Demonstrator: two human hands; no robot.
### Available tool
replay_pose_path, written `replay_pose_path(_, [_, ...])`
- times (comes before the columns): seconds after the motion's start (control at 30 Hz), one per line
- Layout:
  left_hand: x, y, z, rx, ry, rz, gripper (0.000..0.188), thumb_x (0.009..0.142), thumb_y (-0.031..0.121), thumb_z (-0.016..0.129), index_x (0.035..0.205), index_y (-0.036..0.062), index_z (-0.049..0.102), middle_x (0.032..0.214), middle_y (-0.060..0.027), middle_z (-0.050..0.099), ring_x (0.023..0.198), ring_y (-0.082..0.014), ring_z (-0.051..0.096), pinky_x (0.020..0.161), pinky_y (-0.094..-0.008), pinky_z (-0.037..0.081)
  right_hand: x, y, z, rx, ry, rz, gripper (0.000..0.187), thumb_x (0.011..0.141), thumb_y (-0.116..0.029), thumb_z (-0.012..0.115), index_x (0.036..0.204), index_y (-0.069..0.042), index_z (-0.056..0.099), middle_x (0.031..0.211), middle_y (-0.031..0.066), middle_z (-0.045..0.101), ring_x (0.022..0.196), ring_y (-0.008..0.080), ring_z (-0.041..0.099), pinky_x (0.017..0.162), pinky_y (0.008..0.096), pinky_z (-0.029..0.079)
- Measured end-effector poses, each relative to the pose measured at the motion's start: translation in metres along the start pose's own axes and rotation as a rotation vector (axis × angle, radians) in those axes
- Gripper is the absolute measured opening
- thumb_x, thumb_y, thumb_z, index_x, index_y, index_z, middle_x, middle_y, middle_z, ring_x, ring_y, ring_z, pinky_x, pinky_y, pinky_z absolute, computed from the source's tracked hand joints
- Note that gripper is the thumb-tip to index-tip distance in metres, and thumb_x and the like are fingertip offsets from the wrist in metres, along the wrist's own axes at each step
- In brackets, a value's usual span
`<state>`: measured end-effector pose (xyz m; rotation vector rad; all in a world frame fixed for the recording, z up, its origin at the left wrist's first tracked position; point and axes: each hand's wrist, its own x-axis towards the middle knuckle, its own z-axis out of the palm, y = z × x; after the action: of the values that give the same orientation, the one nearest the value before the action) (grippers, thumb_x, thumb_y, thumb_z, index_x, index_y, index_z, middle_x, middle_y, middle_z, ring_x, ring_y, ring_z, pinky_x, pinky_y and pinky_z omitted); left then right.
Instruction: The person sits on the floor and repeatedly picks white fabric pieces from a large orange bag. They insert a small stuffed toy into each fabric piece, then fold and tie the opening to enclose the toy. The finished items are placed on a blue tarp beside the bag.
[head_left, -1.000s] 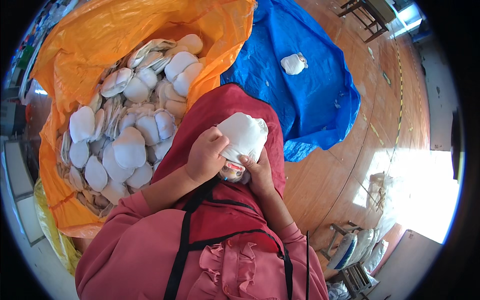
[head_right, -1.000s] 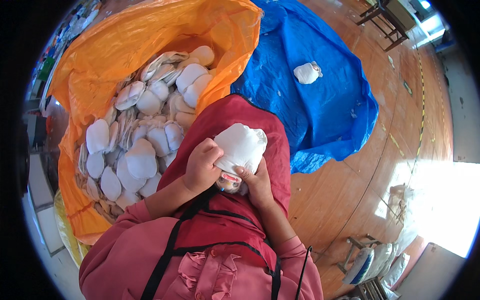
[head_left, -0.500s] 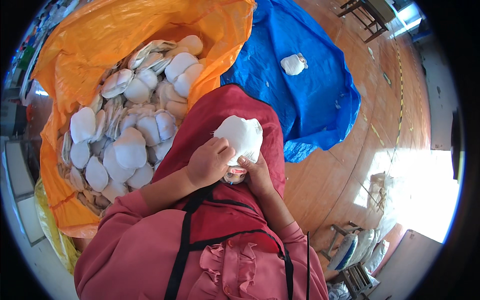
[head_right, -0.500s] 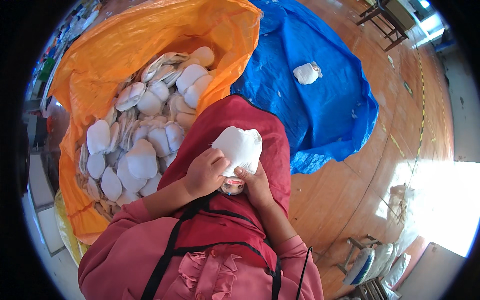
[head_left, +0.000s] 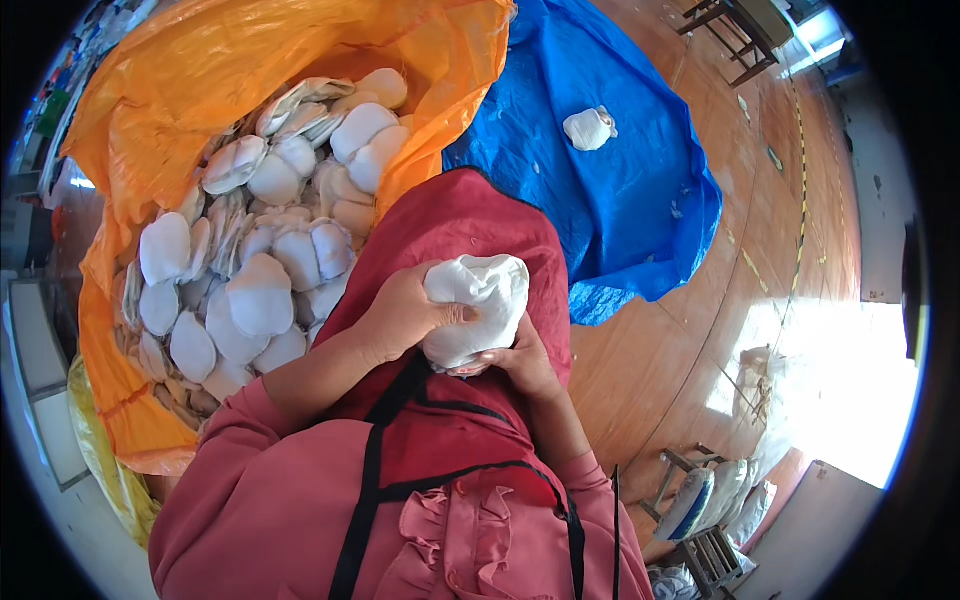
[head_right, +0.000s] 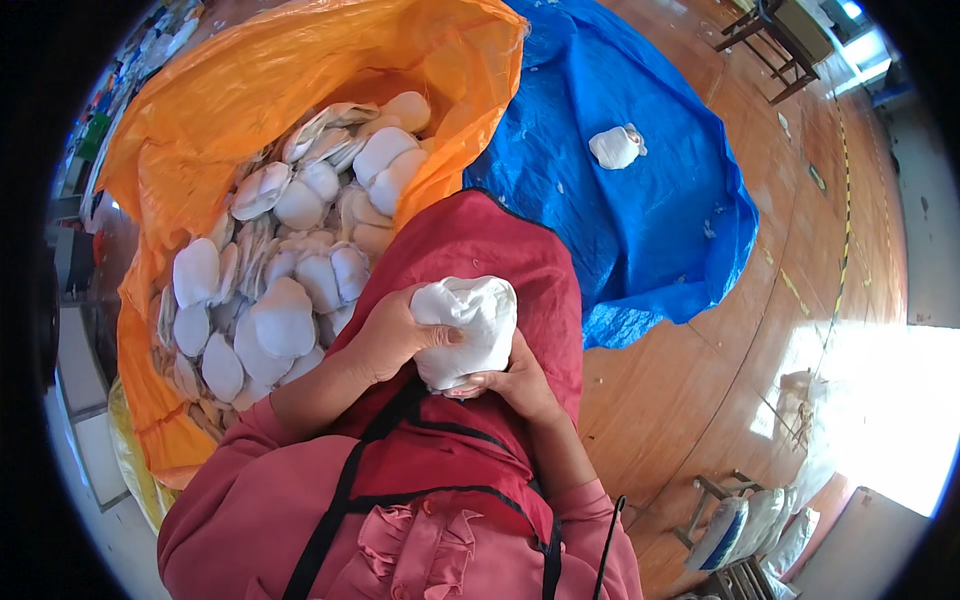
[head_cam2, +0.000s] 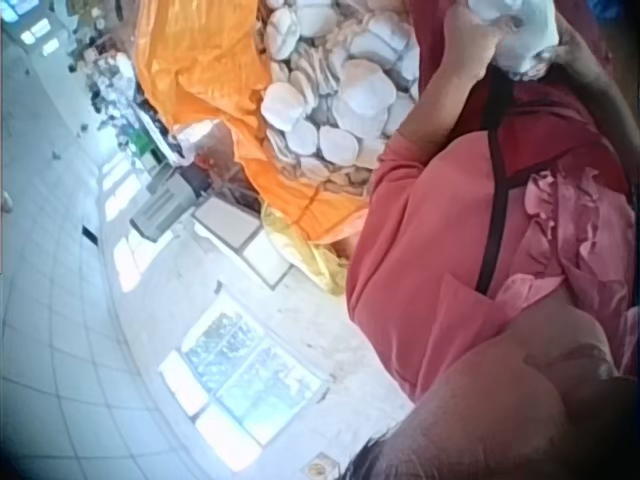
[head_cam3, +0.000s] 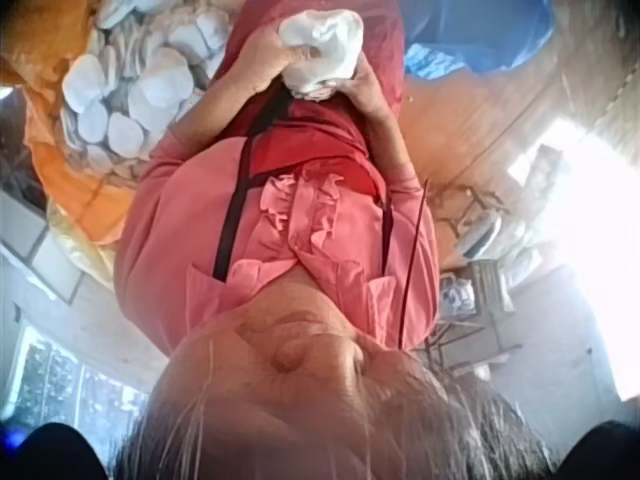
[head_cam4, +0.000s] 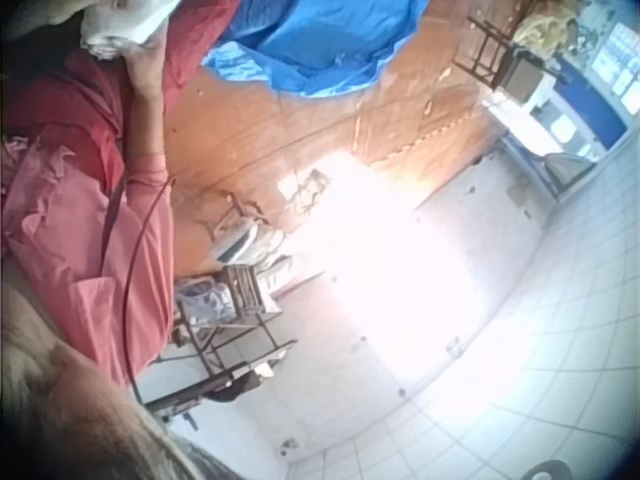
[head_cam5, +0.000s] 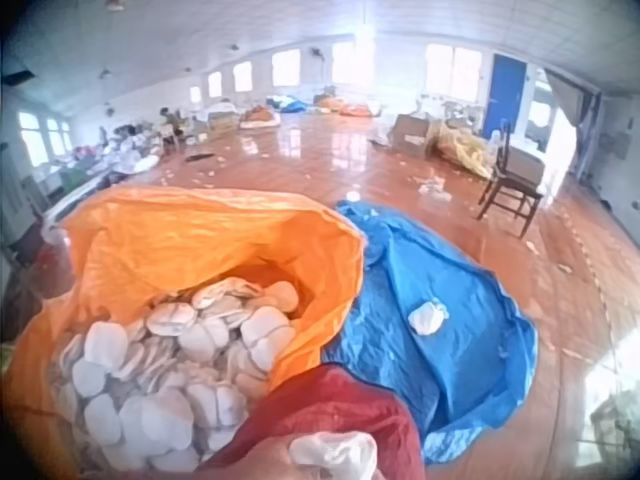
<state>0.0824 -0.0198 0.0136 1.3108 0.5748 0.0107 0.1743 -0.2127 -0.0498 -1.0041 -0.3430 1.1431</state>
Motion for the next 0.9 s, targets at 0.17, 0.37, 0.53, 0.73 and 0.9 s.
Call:
replay_pose_path(0.17, [-0.01, 0.008, 0.016, 0.386, 0.122, 0.228, 0.029, 0.078, 0.012, 0.084, 0.102, 0.0047, 0.07, 0.089, -0.0112, 0.072, 0.081, -0.0216, 0.07, 0.075, -0.033, 0.053, 0.009, -0.007, 0.0, -0.091, 0.02, -0.149, 0.084, 0.078, -0.015, 0.085, 0.145, -0.003, 0.037, 0.141, 0.0087, 0.051, 0.13, 0.0208, 0.05, 0.107, 0.037, 0.043])
replay_pose_path(0.37, [-0.011, -0.002, 0.017, 0.196, 0.105, 0.228, 0.025, 0.082, 0.013, 0.082, 0.1, 0.0048, 0.066, 0.09, -0.0029, 0.069, 0.082, -0.0107, 0.063, 0.075, -0.0288, 0.05, 0.01, -0.005, 0.011, 0.0, 0.209, -0.084, 0.063, 0.081, -0.008, 0.081, 0.136, -0.004, 0.05, 0.126, 0.0071, 0.064, 0.115, 0.02, 0.061, 0.101, 0.0355, 0.048])
replay_pose_path(0.53, [-0.009, -0.024, 0.016, -0.18, -0.013, 0.05, 0.054, 0.082, 0.011, 0.082, 0.129, 0.0036, 0.056, 0.112, -0.0038, 0.066, 0.106, -0.015, 0.061, 0.093, -0.0311, 0.048, 0.01, 0.002, 0.015, 0.086, 0.364, -0.116, 0.054, 0.086, -0.01, 0.078, 0.134, -0.005, 0.052, 0.123, 0.008, 0.065, 0.112, 0.0199, 0.063, 0.1, 0.035, 0.05])
replay_pose_path(0.73, [-0.004, -0.025, 0.011, -0.235, -0.108, -0.188, 0.042, 0.084, 0.005, 0.078, 0.122, 0.0013, 0.062, 0.111, -0.0061, 0.069, 0.104, -0.0166, 0.064, 0.094, -0.0332, 0.049, 0.015, 0.009, -0.003, 0.223, 0.313, -0.131, 0.052, 0.093, -0.021, 0.072, 0.136, -0.002, 0.049, 0.128, 0.0104, 0.062, 0.115, 0.0204, 0.06, 0.098, 0.0349, 0.049])
replay_pose_path(0.9, [0.0, -0.044, 0.014, -0.253, -0.046, -0.195, 0.03, 0.085, 0.005, 0.077, 0.113, 0.0007, 0.067, 0.106, -0.007, 0.071, 0.095, -0.016, 0.066, 0.088, -0.0322, 0.051, 0.023, 0.005, 0.0, 0.057, 0.404, 0.013, 0.041, 0.101, -0.028, 0.061, 0.13, 0.001, 0.056, 0.119, 0.0099, 0.066, 0.106, 0.0172, 0.063, 0.09, 0.0314, 0.052])
